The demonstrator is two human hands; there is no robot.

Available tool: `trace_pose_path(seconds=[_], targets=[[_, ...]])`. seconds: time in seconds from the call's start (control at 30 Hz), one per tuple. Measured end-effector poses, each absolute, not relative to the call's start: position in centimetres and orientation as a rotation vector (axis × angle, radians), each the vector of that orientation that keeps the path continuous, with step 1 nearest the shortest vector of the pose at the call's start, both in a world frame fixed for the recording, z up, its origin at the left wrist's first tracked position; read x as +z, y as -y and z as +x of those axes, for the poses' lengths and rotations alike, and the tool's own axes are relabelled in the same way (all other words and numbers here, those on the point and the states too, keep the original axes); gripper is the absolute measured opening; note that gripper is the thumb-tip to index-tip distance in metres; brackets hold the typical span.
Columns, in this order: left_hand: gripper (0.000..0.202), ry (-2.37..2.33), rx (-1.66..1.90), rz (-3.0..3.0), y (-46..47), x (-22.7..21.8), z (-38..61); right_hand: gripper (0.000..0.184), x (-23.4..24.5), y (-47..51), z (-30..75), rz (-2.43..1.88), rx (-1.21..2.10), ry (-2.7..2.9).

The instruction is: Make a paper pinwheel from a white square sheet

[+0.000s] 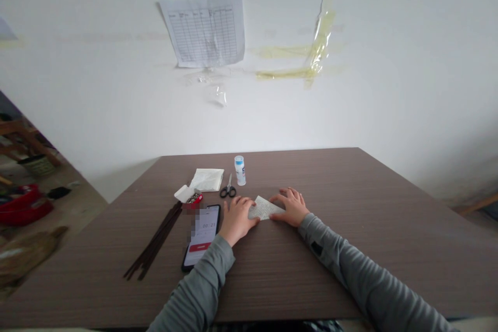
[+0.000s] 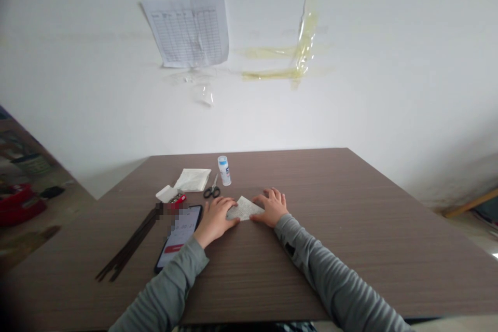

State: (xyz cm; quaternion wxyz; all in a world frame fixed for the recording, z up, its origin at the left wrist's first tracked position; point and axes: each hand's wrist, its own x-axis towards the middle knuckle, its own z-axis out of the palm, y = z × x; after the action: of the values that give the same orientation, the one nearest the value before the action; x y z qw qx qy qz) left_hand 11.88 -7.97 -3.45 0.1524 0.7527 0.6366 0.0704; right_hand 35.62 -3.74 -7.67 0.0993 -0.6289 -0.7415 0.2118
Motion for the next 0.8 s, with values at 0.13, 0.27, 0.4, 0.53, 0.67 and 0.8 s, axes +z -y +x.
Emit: trace_pose_path(seconds=[0.13, 0.27, 0.4, 0.53, 0.67, 0.8], targets=[[0.048, -1.834, 0.222, 2.167, 8.0, -3.9, 11.1, 0.07, -8.0, 3.1, 37.9, -1.887, 0.602, 2.166], [0.046, -1.848, 0.237, 2.179, 8.1, -4.2, 10.0, 0.073, -8.3, 2.4, 40.4, -1.905, 0.631, 2.15], [0.043, -1.861, 0.264, 2.187, 8.3, -4.3, 9.2, 0.075, -8.2, 2.0, 41.9, -1.901, 0.665, 2.153], [0.043, -1.882, 0.261, 2.175, 8.3, -4.3, 8.4, 0.07, -8.4, 2.0, 42.3, -1.882, 0.659, 2.157], [0.044, -1.907, 0.214, 2.155, 8.0, -4.5, 7.8, 0.063, -8.8, 2.0, 42.4, -1.849, 0.655, 2.187], [0.045, -1.926, 0.194, 2.138, 7.7, -5.0, 7.6, 0.061, -9.1, 1.9, 42.6, -1.844, 0.663, 2.205]])
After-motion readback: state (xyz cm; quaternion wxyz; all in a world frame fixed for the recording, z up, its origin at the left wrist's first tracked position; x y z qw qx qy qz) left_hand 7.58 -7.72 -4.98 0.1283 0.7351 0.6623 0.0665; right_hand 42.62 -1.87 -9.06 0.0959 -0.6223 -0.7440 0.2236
